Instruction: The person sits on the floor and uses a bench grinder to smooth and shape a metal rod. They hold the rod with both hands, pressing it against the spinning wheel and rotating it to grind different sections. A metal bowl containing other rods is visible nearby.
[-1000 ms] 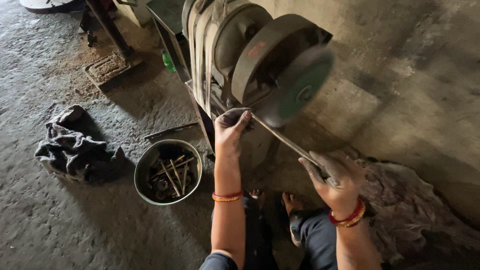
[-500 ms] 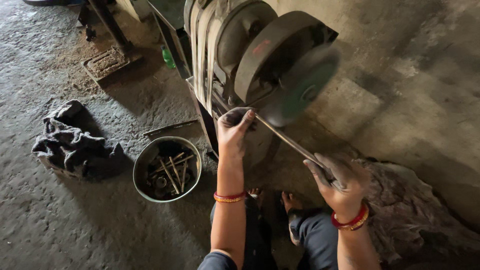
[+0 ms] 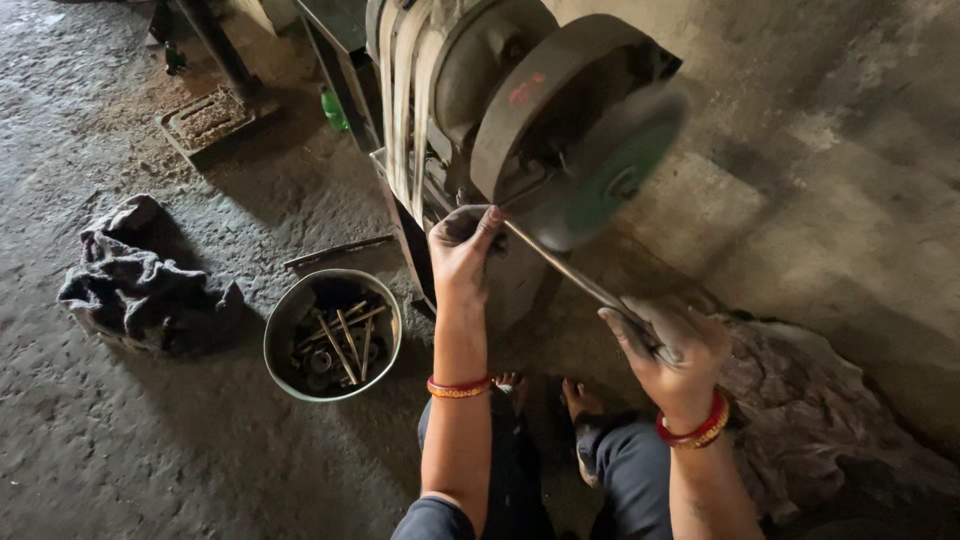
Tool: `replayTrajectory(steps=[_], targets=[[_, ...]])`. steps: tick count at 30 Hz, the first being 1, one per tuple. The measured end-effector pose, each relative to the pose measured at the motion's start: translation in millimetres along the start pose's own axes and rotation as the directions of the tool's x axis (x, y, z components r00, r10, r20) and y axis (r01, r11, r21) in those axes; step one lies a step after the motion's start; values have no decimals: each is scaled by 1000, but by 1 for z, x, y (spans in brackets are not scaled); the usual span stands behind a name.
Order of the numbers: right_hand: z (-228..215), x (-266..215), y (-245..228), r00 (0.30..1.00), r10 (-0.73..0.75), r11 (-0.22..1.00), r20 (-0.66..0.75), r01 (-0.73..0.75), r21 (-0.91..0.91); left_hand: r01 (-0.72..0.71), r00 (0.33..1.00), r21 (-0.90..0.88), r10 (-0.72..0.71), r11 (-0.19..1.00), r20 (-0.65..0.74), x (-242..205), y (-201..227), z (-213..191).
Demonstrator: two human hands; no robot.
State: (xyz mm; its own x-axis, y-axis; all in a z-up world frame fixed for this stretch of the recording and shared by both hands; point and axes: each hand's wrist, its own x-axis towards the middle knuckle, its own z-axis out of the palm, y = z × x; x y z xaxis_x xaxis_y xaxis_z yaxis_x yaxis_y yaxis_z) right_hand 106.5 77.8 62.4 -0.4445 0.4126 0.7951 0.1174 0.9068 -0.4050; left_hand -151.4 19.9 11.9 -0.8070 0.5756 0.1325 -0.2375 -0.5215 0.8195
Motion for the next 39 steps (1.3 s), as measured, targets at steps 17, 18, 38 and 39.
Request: replayTrajectory(steps=[17,18,38,39], targets=[[-7,-6,-13,997,-40,998,-66,38,-40,-52,996,-38,55,998,67,-8,-4,1],[-5,-5,-13,997,-48,997,-65,44,-55,-57,996,-32,58,998,62,-7,-5,1],[-14,-4,-13,985,-165,986,-56,163,-44,-55,983,-112,73,992,168,-23,7,5],[-13,-3,-15,984,-167,985,-61,164,-52,-69,982,-127,90,990,164,-24,9,5]])
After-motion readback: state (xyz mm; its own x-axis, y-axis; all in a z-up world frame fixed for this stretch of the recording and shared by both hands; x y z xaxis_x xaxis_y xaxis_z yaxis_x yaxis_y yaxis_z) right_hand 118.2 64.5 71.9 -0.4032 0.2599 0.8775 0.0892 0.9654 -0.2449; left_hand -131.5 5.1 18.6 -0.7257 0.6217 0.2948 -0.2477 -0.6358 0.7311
